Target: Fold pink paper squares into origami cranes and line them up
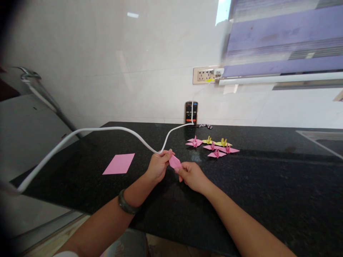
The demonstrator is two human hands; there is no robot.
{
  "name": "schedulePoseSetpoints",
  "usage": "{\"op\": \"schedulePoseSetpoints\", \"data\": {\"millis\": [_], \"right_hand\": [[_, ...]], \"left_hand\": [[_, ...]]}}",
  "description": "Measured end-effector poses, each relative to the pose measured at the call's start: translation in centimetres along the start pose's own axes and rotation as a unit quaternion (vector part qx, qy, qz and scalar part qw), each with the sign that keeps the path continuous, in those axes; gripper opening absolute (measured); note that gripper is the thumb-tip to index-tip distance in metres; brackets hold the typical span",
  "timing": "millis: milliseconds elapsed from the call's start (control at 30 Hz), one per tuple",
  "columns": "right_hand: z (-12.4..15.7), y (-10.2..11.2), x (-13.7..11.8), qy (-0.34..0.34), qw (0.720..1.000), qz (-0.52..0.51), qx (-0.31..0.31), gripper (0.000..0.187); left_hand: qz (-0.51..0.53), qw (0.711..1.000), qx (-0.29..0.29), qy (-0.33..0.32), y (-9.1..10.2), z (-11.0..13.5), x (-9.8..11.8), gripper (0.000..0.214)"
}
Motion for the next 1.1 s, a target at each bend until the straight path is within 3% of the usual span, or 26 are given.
{"op": "schedulePoseSetpoints", "data": {"millis": [100, 300, 400, 500, 933, 1100], "right_hand": [[0.0, 0.1, -0.1, 0.001, 1.000, -0.016, 0.010, 0.028], [0.0, 0.6, 0.3, -0.030, 0.997, -0.058, 0.038, 0.035], [-0.1, 0.7, 0.2, -0.010, 0.998, -0.054, 0.024, 0.039], [-0.3, 1.9, 0.1, 0.011, 0.996, -0.042, 0.076, 0.042], [0.0, 3.0, 0.2, 0.019, 0.984, -0.027, 0.175, 0.030], [0.0, 3.1, 0.1, 0.034, 0.984, -0.039, 0.172, 0.028]], "left_hand": [[0.023, 1.000, -0.002, 0.013, -0.1, 0.0, 0.1, 0.032], [-0.010, 0.994, -0.085, 0.072, -1.3, 0.7, -0.6, 0.038], [-0.020, 0.995, -0.072, 0.073, -0.8, 0.5, -0.8, 0.032], [-0.007, 0.996, -0.049, 0.077, -0.2, 0.1, -1.1, 0.030], [-0.060, 0.989, -0.103, 0.088, -1.0, 0.5, -1.7, 0.034], [-0.080, 0.991, -0.090, 0.066, -0.8, 0.3, -1.5, 0.032]]}}
Point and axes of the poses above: each hand's wrist, its own z-axis away from the middle knuckle, its own y-axis out of the back of the hand, x = y × z, the point moved 7 cm from there along -z, towards the middle knuckle, and after that the axes turned 8 degrees about z, right-handed, at the moved point
